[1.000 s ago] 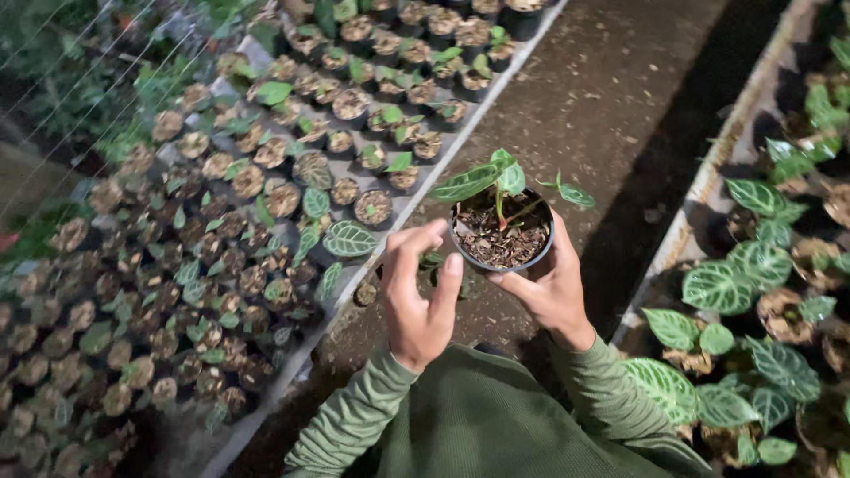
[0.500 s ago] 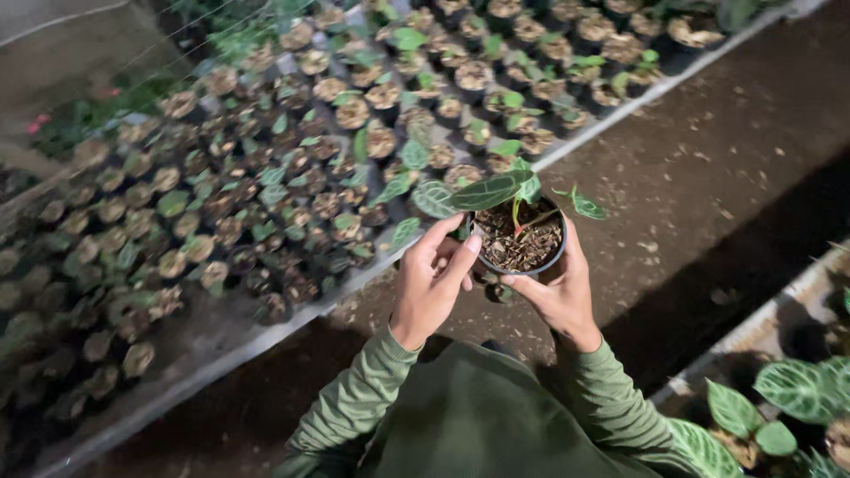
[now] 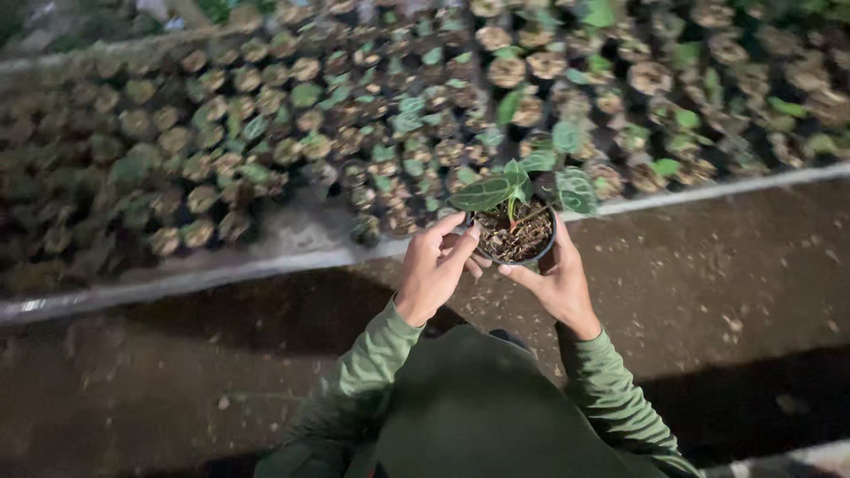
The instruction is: The person repeatedly picks up small potted plants from a tray, briefly inspects the leaves and soil, and places them back. The person moves between rows of potted plants and continues the same pick-inspect-place cycle throughout the clip.
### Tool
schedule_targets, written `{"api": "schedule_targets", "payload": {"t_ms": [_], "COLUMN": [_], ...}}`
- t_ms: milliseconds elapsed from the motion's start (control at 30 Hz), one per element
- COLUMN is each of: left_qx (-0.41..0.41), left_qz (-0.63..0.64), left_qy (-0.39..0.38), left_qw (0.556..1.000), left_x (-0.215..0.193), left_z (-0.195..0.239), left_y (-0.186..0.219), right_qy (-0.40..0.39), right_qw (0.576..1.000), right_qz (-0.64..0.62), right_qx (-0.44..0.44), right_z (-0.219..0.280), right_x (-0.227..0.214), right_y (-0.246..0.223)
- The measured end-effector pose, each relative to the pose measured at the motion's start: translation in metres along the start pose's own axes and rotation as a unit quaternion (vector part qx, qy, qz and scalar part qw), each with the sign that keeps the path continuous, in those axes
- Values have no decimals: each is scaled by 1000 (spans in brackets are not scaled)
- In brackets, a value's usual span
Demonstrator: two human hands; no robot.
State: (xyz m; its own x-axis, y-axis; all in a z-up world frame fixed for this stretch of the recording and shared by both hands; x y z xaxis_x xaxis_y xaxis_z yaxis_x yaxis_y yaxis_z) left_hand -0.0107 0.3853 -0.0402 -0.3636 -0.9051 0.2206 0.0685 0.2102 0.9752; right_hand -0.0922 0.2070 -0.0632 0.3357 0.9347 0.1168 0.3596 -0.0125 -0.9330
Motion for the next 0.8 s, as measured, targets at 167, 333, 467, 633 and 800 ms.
{"api": "schedule_targets", "payload": {"t_ms": [167, 333, 467, 633, 800], "left_qx": [-5, -12, -12, 5, 17], "left_qz": [-16, -15, 2, 40, -114], "left_qy": [93, 179, 210, 263, 373], "left_qw": [995, 984, 978, 964, 921], "left_x": [-60, -96, -118, -129, -142], "left_z": [3, 10, 8, 2, -20], "left_y": [-22, -47, -72, -109, -132], "right_qy": [-64, -114, -128, -139, -111], "right_qw": [995, 987, 977, 969, 948], "right_qz": [11, 65, 121, 44, 17], "right_qx": [70, 94, 117, 200, 299], "right_z": [-16, -25, -31, -49, -75], "right_x": [54, 77, 78, 81, 102], "right_y": [19, 45, 78, 121, 152]}}
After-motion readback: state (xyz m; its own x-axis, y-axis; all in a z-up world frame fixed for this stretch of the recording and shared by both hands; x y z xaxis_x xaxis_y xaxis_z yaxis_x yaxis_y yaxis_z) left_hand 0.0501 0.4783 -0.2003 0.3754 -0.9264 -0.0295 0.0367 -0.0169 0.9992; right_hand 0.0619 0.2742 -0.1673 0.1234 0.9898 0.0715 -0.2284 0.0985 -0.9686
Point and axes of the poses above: each hand's wrist, its own z-axis away from the middle knuckle, its own x-axis out of the palm, y = z × x, the point moved 1 cm from there along -z, towards the middle knuckle, and after that the axes turned 10 degrees about y, right-handed, at the moved point
